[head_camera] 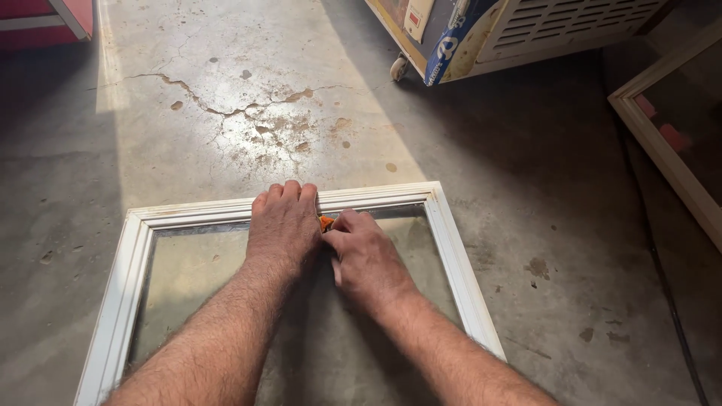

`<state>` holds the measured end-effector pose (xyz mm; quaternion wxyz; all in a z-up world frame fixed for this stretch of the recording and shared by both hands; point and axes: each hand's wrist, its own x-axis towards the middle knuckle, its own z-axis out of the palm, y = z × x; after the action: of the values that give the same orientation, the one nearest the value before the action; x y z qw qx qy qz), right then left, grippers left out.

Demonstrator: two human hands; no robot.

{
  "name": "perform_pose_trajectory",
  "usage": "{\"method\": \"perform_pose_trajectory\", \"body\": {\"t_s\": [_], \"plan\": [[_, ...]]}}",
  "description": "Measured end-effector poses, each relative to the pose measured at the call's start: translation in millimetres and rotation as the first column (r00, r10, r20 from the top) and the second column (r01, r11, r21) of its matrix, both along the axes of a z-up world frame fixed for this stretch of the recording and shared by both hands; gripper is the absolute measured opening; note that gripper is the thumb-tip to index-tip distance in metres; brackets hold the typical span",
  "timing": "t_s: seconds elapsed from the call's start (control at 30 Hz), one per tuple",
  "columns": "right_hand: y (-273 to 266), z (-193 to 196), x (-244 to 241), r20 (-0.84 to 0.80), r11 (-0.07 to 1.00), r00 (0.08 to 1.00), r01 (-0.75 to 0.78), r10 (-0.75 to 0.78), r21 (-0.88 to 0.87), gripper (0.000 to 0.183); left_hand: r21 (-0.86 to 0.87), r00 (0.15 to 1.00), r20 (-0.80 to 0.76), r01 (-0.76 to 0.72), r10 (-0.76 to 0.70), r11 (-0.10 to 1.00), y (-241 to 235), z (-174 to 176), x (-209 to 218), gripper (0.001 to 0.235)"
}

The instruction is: Cleaning the glass panels of a chest freezer unit.

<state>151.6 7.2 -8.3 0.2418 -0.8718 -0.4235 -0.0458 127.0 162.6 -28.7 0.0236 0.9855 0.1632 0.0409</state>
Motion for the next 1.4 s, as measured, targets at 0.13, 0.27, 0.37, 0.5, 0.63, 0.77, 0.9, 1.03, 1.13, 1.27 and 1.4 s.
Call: {"method": "perform_pose_trajectory", "body": {"t_s": [0.13, 0.27, 0.37, 0.5, 0.63, 0.77, 0.9, 1.03, 1.13, 1.27, 1.4], "plan": [[-10.8, 22.7, 10.4, -0.323, 0.980, 0.946, -0.036, -0.030, -0.195, 0.014, -0.054, 0.998, -0.044, -0.041, 0.039, 0.998, -6.7, 13.2, 2.9, 0.040], [-46.4, 18.2, 13.9, -0.128, 0.941, 0.969, 0.169, -0.214, -0.292, 0.021, -0.079, 0.988, -0.137, -0.083, 0.071, 0.993, -11.4, 26.5, 3.3, 0.044], [-71.3, 17.0, 22.5, -0.071, 0.901, 0.932, 0.321, -0.355, -0.293, 0.035, -0.108, 0.959, -0.281, -0.077, 0.044, 0.991, -16.9, 38.6, -1.7, 0.045], [-95.1, 22.1, 32.9, -0.056, 0.834, 0.868, 0.454, -0.494, -0.313, 0.042, -0.057, 0.964, -0.267, -0.022, 0.006, 0.998, -18.3, 45.5, -0.9, 0.043], [-111.2, 15.9, 32.8, -0.108, 0.776, 0.814, 0.491, -0.571, -0.396, 0.043, -0.038, 0.959, -0.284, -0.040, 0.028, 0.998, -15.9, 45.9, 1.7, 0.047], [-114.1, 12.9, 23.5, -0.189, 0.719, 0.737, 0.513, -0.649, -0.469, 0.045, -0.025, 0.949, -0.311, -0.063, 0.052, 0.998, -18.5, 55.3, -5.0, 0.048], [-110.4, 10.1, 23.0, -0.248, 0.695, 0.684, 0.513, -0.686, -0.504, 0.047, -0.062, 0.955, -0.284, -0.107, 0.085, 0.992, -14.5, 53.1, -3.2, 0.046], [-96.1, 37.6, 13.3, -0.273, 0.657, 0.640, 0.495, -0.718, -0.568, 0.060, -0.081, 0.945, -0.312, -0.132, 0.100, 0.988, -15.3, 55.2, -1.7, 0.049], [-91.1, 27.6, 15.1, -0.198, 0.628, 0.663, 0.508, -0.722, -0.590, 0.067, -0.065, 0.962, -0.259, -0.105, 0.085, 0.992, -10.8, 44.2, 1.4, 0.058], [-69.9, 49.0, 5.9, -0.088, 0.675, 0.763, 0.504, -0.640, -0.539, 0.067, -0.088, 0.964, -0.232, -0.154, 0.130, 0.984, -20.1, 60.8, 2.6, 0.075], [-38.0, 62.9, 12.5, -0.046, 0.824, 0.899, 0.377, -0.435, -0.424, 0.063, -0.114, 0.953, -0.283, -0.143, 0.106, 0.983, -24.8, 68.8, 6.5, 0.070]]}}
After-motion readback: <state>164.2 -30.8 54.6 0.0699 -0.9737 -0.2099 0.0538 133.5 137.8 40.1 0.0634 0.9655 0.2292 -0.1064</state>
